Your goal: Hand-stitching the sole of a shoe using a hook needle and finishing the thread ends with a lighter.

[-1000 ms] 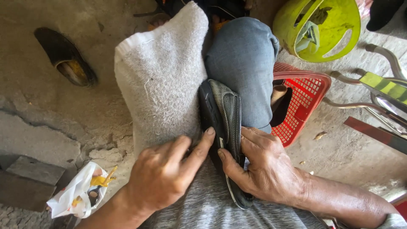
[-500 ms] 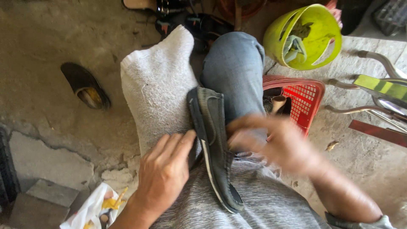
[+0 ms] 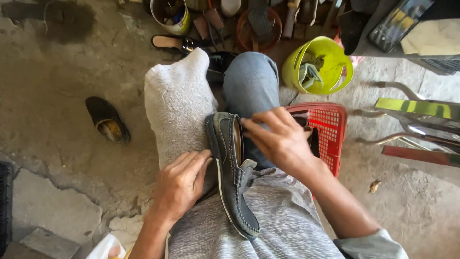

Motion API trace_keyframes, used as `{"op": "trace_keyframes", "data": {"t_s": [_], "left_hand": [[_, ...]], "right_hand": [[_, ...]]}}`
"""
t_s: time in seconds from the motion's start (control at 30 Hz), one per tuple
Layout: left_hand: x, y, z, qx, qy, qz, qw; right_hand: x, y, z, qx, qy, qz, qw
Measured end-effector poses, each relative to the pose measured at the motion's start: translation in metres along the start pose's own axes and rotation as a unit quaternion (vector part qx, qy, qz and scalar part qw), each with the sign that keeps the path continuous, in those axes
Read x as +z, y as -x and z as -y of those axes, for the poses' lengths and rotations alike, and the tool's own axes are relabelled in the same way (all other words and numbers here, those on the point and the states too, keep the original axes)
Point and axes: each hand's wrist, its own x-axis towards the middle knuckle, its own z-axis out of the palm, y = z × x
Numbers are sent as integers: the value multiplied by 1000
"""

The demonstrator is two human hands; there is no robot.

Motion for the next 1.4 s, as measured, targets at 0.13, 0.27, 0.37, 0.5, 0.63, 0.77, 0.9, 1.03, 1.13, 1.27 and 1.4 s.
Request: {"op": "trace_keyframes", "data": {"t_s": [0.13,0.27,0.37,0.5,0.63,0.77,0.9,1.03,1.13,1.27,1.4], "left_hand": [[5,8,1,-18,-5,-7,1000],[8,9,-3,-38,-19,-4,999],[2,9,-5,-41,-33,-3,999],[-2,-1,-11,-70,-55,10,996],[-12,-20,-16,-23,-119,-1,993],[-25,-61,-44,26,65,-55,996],[-12,-102,-66,-2,312,140,940],[-11,-109,-54,-84,438,165,880],[-27,-107,-31,-153,418,-42,895],[-35,-97,-9,-199,483,-118,845],[-24,-91,-1,-194,487,-110,845]], "right_hand": [[-12,11,-12,-3,-43,32,999],[-49,26,-28,129,-366,119,914],[-67,31,-25,175,-564,99,801],[-79,50,-44,261,-672,51,691],[-106,41,-40,224,-698,-22,680],[-119,19,-25,207,-695,29,688],[-117,-5,-6,199,-685,104,693],[-114,3,-19,220,-696,84,678],[-119,19,-40,202,-621,98,751],[-122,58,-67,376,-394,95,833],[-122,98,-88,384,-390,4,837]]}}
